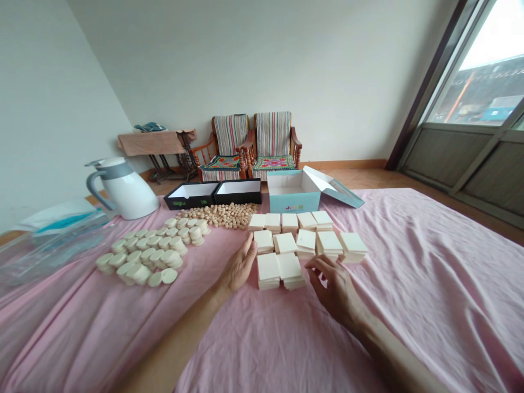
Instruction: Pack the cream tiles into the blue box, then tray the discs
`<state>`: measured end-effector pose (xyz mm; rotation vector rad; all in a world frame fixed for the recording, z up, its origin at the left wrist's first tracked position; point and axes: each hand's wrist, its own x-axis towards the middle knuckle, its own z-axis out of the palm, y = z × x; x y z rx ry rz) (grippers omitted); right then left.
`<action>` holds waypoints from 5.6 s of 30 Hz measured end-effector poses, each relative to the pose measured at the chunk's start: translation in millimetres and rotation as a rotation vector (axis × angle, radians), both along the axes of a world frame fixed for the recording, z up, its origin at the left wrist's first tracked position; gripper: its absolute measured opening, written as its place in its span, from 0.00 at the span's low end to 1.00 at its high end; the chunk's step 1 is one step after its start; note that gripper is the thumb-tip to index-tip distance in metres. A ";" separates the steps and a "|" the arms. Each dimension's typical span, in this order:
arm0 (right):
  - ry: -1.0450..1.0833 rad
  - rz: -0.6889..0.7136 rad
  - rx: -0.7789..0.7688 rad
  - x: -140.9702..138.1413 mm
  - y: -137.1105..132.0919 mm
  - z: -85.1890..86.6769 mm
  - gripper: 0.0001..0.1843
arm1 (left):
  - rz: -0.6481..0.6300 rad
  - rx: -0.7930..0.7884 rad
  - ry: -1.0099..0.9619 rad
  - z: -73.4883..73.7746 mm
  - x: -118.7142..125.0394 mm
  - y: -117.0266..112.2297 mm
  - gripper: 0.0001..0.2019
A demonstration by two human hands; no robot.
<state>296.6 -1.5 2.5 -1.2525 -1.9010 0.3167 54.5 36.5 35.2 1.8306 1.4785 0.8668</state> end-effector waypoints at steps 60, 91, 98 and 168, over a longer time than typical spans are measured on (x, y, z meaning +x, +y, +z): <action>0.032 0.083 0.041 -18.3 9.4 13.8 0.10 | 0.121 0.168 -0.163 -35.7 4.6 -5.2 0.25; 0.033 0.071 0.128 -23.3 -5.7 1.0 0.09 | 0.264 0.247 -0.253 -23.5 1.3 -18.9 0.20; -0.036 0.038 0.236 -18.1 -4.5 0.2 0.10 | 0.267 0.142 -0.364 -17.1 5.8 -31.3 0.19; -0.033 0.193 -0.080 -326.5 4.0 0.0 0.08 | 0.055 0.554 0.423 -37.2 -252.6 -70.1 0.21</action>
